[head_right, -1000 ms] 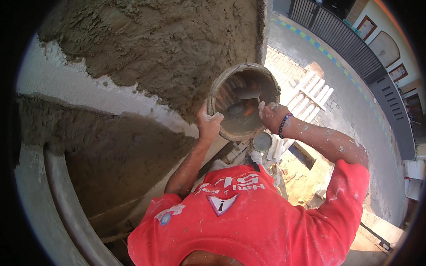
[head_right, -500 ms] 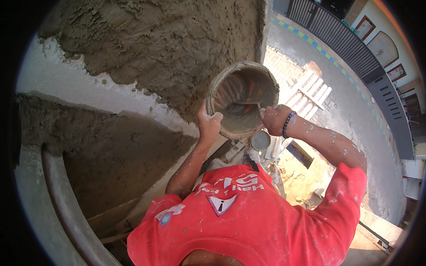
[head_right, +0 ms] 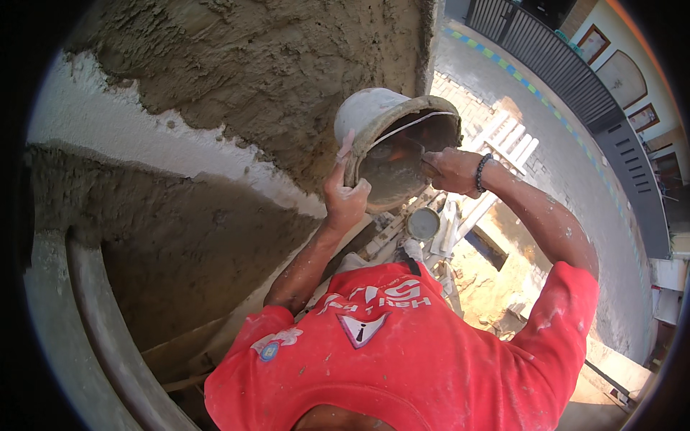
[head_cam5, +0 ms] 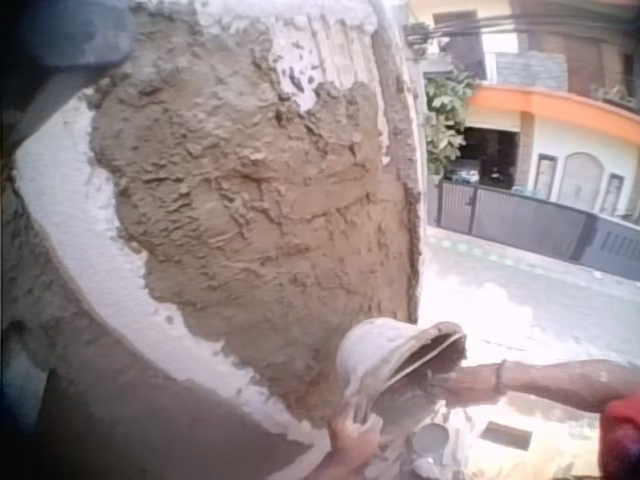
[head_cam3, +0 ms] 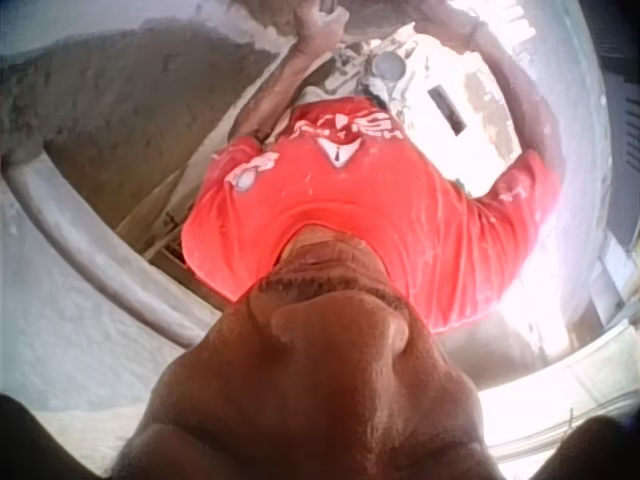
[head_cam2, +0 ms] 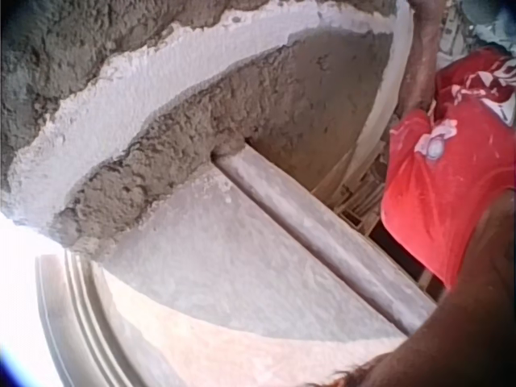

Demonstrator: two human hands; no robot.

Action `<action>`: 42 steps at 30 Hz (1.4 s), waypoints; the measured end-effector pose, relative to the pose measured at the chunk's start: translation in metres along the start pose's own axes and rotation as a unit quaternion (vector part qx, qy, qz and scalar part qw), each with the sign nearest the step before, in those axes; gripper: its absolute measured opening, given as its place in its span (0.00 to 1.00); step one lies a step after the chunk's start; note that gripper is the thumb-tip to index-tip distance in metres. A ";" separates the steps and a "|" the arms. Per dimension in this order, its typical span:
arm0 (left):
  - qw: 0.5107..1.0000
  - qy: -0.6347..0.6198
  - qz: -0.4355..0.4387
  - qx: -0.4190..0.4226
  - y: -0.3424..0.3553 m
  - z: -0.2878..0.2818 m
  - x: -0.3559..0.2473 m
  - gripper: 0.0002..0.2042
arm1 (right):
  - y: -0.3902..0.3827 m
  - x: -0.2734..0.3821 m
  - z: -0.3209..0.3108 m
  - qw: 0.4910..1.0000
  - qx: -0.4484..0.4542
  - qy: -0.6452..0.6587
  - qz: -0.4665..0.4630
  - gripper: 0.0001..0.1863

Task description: The person applies mortar from a bucket onto a wall using a trowel and smooths the surface. They pick up mortar with the trowel, press it against the wall, and spread it across the surface.

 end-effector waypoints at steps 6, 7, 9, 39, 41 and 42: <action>0.998 0.009 0.017 0.060 0.008 -0.001 -0.030 0.33 | 0.019 -0.020 0.049 0.937 -0.077 0.277 -0.196 0.26; 0.998 0.001 0.002 0.057 0.007 -0.003 -0.029 0.33 | 0.019 -0.016 0.063 0.903 -0.008 0.393 -0.171 0.26; 0.998 -0.020 -0.028 0.058 0.007 -0.002 -0.024 0.35 | 0.020 -0.010 0.095 0.776 0.109 0.601 -0.157 0.25; 0.910 -0.155 -0.325 -0.206 -0.079 -0.071 0.103 0.28 | -0.084 -0.009 -0.047 0.338 -0.343 0.788 -0.383 0.28; 0.914 -0.139 -0.324 -0.199 -0.084 -0.071 0.107 0.28 | -0.115 -0.023 -0.078 0.303 -0.465 0.729 -0.402 0.26; 0.913 -0.138 -0.324 -0.204 -0.088 -0.076 0.105 0.28 | -0.132 -0.025 -0.092 0.288 -0.520 0.687 -0.418 0.25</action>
Point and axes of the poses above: each hand's wrist, its own y-axis towards the middle knuckle, its own z-axis out of the palm, x = y × z, the point moved 9 cm from there along y, towards the middle knuckle, and after that the axes turned 6 degrees about -y, right-handed, at the moved point
